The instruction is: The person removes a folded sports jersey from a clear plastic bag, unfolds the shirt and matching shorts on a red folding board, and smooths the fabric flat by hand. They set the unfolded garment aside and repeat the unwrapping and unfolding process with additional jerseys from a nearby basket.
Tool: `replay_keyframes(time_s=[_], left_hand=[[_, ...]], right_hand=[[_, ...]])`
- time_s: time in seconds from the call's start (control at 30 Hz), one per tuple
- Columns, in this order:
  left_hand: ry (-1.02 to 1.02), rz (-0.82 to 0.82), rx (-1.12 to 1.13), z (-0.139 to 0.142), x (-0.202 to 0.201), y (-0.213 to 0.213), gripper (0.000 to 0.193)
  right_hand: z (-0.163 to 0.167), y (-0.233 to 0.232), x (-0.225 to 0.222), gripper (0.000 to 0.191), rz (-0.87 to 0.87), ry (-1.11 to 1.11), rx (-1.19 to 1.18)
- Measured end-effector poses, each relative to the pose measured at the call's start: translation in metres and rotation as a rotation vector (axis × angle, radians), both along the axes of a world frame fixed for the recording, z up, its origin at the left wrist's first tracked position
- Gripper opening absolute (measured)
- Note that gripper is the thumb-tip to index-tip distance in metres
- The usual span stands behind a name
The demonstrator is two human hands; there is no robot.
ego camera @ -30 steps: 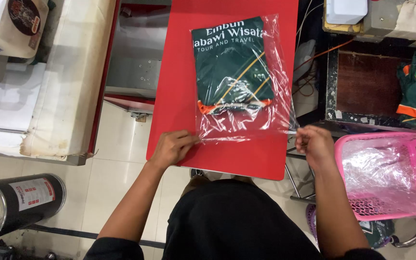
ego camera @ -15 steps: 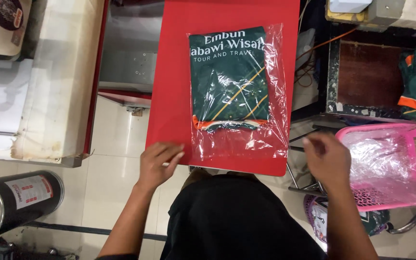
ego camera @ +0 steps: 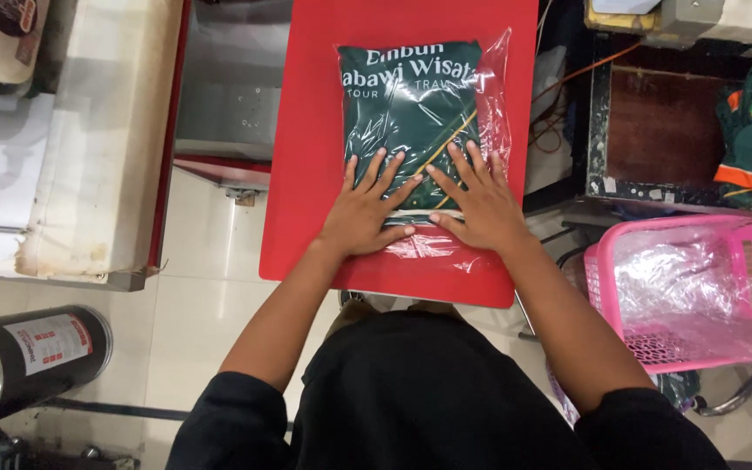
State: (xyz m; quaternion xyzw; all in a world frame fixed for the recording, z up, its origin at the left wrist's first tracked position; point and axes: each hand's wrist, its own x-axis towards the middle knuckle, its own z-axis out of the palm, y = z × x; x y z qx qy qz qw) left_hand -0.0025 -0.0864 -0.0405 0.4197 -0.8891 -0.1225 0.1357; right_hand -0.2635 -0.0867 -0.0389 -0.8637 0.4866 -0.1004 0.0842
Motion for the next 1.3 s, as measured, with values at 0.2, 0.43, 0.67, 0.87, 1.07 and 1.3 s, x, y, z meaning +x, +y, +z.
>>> replay_keyframes(time_s=[0.2,0.43,0.67,0.87,1.07,1.3], left_hand=[[0.348,0.01,0.017,-0.005,0.053,0.03,0.029],[0.195,-0.051,0.016,0.013,0.091,0.094,0.034],[0.242,-0.126,0.014,0.006,0.078,0.076,0.016],[0.686,0.407,0.483,-0.009,0.065,0.061,0.013],[0.653,0.748,0.544,-0.011,0.046,0.026,0.018],[0.454,0.852,0.115,-0.007,0.029,0.017,0.035]], right_hand=[[-0.005,0.021,-0.071,0.034,0.052,-0.453,-0.136],[-0.006,0.079,-0.116,0.026,0.23,-0.088,-0.252],[0.009,0.06,-0.105,0.021,0.315,-0.278,-0.183],[-0.011,0.041,-0.095,0.011,-0.008,-0.697,-0.001],[-0.029,0.012,-0.08,0.015,-0.415,-0.866,0.271],[-0.027,0.01,-0.071,0.015,-0.415,-0.844,0.237]])
